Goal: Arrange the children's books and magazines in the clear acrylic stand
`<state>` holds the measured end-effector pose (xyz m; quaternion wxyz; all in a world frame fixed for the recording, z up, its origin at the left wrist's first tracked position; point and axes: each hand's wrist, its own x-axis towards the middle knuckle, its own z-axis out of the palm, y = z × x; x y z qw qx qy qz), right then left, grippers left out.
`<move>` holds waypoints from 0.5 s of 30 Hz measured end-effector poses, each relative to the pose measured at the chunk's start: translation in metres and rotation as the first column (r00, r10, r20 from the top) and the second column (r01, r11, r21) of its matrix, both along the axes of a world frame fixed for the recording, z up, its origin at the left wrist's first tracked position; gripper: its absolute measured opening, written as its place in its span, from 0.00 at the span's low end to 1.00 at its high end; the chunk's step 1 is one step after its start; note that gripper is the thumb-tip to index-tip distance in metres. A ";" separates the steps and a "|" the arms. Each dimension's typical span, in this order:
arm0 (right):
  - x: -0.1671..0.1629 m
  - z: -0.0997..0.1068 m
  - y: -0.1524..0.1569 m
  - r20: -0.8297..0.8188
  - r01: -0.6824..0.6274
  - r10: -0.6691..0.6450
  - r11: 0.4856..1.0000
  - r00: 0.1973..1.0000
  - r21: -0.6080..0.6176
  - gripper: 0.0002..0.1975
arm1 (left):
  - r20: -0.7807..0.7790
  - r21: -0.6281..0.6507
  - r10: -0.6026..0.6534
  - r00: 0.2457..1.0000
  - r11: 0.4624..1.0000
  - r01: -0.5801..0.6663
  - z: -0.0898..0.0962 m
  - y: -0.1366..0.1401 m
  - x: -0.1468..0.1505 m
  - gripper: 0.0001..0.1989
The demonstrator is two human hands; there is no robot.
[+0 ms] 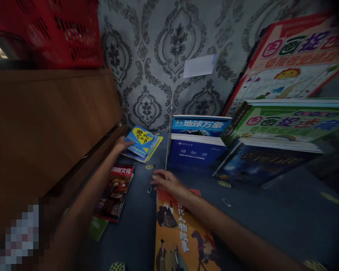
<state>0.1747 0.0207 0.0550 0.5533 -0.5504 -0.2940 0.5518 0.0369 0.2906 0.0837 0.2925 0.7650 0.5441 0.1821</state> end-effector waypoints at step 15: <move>-0.016 -0.009 0.056 -0.018 -0.123 0.122 0.978 0.992 -0.168 0.10 | -0.131 -0.061 -0.077 0.988 0.996 0.069 -0.023 -0.172 -0.114 0.20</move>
